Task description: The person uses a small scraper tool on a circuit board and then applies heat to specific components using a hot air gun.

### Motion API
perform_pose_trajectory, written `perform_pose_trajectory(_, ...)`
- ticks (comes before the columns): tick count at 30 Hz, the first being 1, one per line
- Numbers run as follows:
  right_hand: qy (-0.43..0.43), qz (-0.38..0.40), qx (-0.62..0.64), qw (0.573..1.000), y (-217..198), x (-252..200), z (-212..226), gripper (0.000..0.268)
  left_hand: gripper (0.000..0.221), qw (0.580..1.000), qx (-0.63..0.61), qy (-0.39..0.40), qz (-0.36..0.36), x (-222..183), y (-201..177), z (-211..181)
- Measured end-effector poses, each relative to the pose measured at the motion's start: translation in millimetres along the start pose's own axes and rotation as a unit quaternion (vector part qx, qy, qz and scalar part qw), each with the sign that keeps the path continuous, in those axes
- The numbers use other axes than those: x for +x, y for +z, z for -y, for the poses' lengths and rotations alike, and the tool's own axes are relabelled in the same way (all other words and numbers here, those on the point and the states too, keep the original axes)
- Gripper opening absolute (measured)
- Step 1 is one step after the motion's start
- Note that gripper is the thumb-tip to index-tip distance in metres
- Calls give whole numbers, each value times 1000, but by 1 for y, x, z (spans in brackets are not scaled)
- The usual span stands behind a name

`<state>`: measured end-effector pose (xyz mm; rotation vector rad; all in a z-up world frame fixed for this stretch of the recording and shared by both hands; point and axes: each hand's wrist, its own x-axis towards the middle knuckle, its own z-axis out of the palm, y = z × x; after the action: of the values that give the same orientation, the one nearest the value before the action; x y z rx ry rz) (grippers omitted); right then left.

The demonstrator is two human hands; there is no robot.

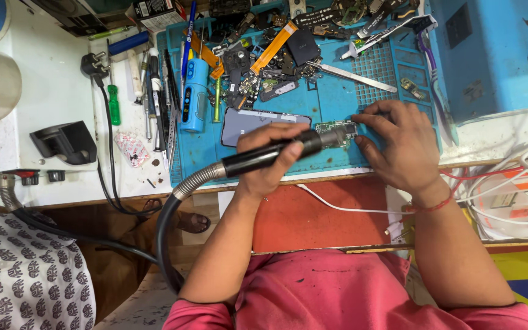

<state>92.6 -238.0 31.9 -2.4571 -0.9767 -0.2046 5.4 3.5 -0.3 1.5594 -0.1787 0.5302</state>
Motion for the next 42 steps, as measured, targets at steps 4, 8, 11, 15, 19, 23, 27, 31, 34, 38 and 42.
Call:
perform_pose_trajectory(4,1,-5,-5,1000,0,0,3,36,23,1000,16,13,3,1,0,1)
perform_pose_trajectory(8,-1,-4,-11,1000,1,0,2,36,25,998,2,21,55,1,-4,0)
perform_pose_trajectory(11,-4,-4,-13,1000,1,-1,1,35,26,999,11,-31,-21,1,2,0)
perform_pose_trajectory(15,-2,-6,-15,1000,2,-1,0,35,26,999,-4,8,34,1,0,0)
perform_pose_trajectory(19,-9,-6,-24,1000,2,-1,0,36,26,1000,-7,8,29,1,0,1)
perform_pose_trajectory(23,-9,-6,-29,1000,2,-1,1,36,25,999,40,12,-11,1,2,1)
perform_pose_trajectory(27,-4,-2,-22,1000,1,-1,2,36,25,999,-4,22,34,2,0,1)
perform_pose_trajectory(31,-3,-10,-23,1000,3,-1,1,36,26,999,12,16,28,1,-2,2)
perform_pose_trajectory(34,10,-27,-9,1000,5,-1,0,36,29,1000,7,2,-1,0,2,4)
perform_pose_trajectory(38,15,-34,2,999,4,-2,-1,40,32,1000,-25,-12,14,-1,-2,5)
perform_pose_trajectory(42,-8,-10,-18,1000,0,-1,2,46,31,1000,-1,4,12,1,0,2)
